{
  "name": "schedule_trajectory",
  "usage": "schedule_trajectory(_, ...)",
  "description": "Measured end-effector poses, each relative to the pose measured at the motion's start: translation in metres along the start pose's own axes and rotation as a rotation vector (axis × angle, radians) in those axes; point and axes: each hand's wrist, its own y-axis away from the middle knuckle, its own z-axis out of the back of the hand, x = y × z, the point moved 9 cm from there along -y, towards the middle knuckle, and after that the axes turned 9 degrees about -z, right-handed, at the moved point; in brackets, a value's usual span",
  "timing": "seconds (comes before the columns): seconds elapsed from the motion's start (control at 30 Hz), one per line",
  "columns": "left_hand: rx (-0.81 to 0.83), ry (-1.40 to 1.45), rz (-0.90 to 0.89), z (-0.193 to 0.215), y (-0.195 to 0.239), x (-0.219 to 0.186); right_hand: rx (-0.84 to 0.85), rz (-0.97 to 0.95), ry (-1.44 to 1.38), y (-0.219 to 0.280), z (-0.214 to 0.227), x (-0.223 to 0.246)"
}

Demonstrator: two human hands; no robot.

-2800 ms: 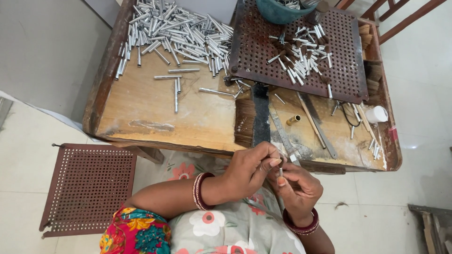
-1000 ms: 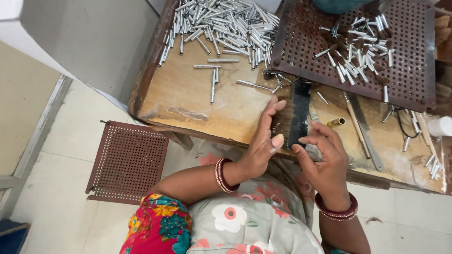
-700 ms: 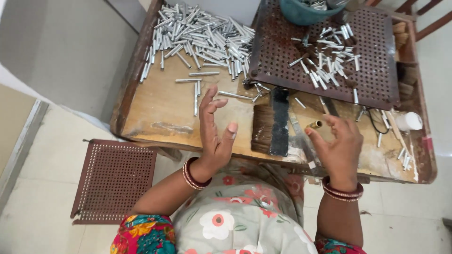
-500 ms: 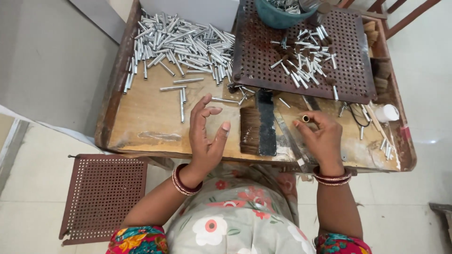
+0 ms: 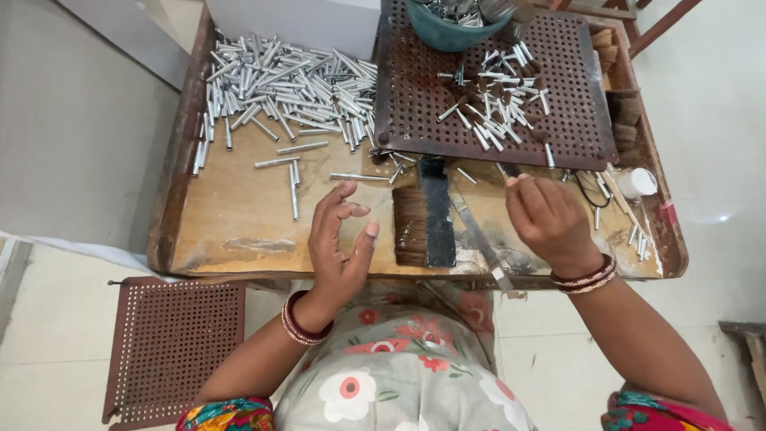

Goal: Inserting small metal pins into a perforated alignment board and assembling them with components.

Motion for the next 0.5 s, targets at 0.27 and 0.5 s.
schedule_trajectory(0.27,0.079,-0.110,-0.052,-0.013,-0.009,-0.012,0.195,-0.311,-0.318,0.025,-0.029,-0.040)
schedule_trajectory(0.5,0.632,-0.041,-0.649,-0.144,0.022,-0.089,0.036,-0.904,-1.124,0.101,-0.038,-0.062)
